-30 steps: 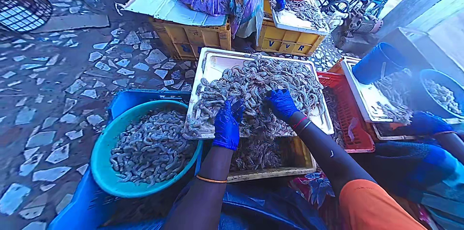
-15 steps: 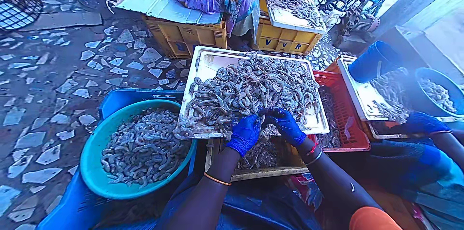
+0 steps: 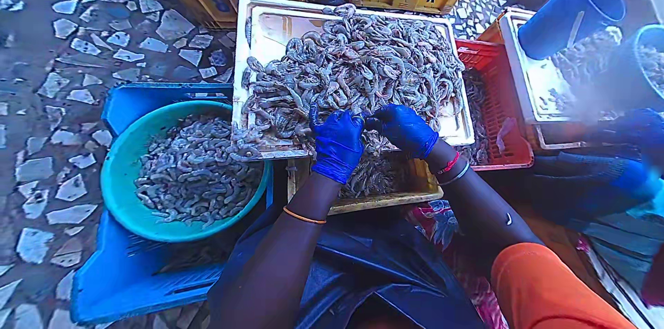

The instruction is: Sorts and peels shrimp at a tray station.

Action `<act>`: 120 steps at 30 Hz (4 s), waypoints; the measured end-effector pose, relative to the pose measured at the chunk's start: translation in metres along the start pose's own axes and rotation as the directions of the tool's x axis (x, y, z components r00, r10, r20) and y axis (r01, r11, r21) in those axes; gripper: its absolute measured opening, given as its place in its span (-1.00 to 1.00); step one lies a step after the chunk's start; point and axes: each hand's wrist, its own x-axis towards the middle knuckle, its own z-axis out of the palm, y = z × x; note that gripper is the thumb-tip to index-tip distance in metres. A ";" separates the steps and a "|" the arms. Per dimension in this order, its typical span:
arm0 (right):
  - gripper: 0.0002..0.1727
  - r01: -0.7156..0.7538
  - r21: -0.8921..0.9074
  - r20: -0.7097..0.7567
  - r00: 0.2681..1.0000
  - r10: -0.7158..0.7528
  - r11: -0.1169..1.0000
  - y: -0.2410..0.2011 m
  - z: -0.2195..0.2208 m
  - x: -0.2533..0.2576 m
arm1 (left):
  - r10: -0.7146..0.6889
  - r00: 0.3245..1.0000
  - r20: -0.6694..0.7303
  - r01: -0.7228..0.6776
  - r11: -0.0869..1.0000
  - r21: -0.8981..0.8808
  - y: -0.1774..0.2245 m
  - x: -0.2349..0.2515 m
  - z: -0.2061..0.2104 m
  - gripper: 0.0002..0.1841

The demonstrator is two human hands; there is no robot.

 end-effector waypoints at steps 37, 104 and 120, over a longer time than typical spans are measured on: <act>-0.59 0.198 0.421 -0.321 0.945 -0.059 0.885 0.008 -0.019 -0.054 | -0.183 0.905 0.383 0.374 0.771 -0.514 -0.009 -0.013 -0.033 -0.60; -0.67 -0.060 -0.121 0.106 0.992 0.073 0.991 0.005 0.034 -0.070 | 0.031 0.848 0.528 0.145 0.947 -0.288 0.005 -0.021 -0.073 -0.49; -0.62 -0.052 0.032 0.015 0.999 0.052 0.998 0.007 -0.009 -0.082 | 0.165 0.986 -0.036 -0.160 0.982 0.104 0.057 -0.033 -0.016 -0.60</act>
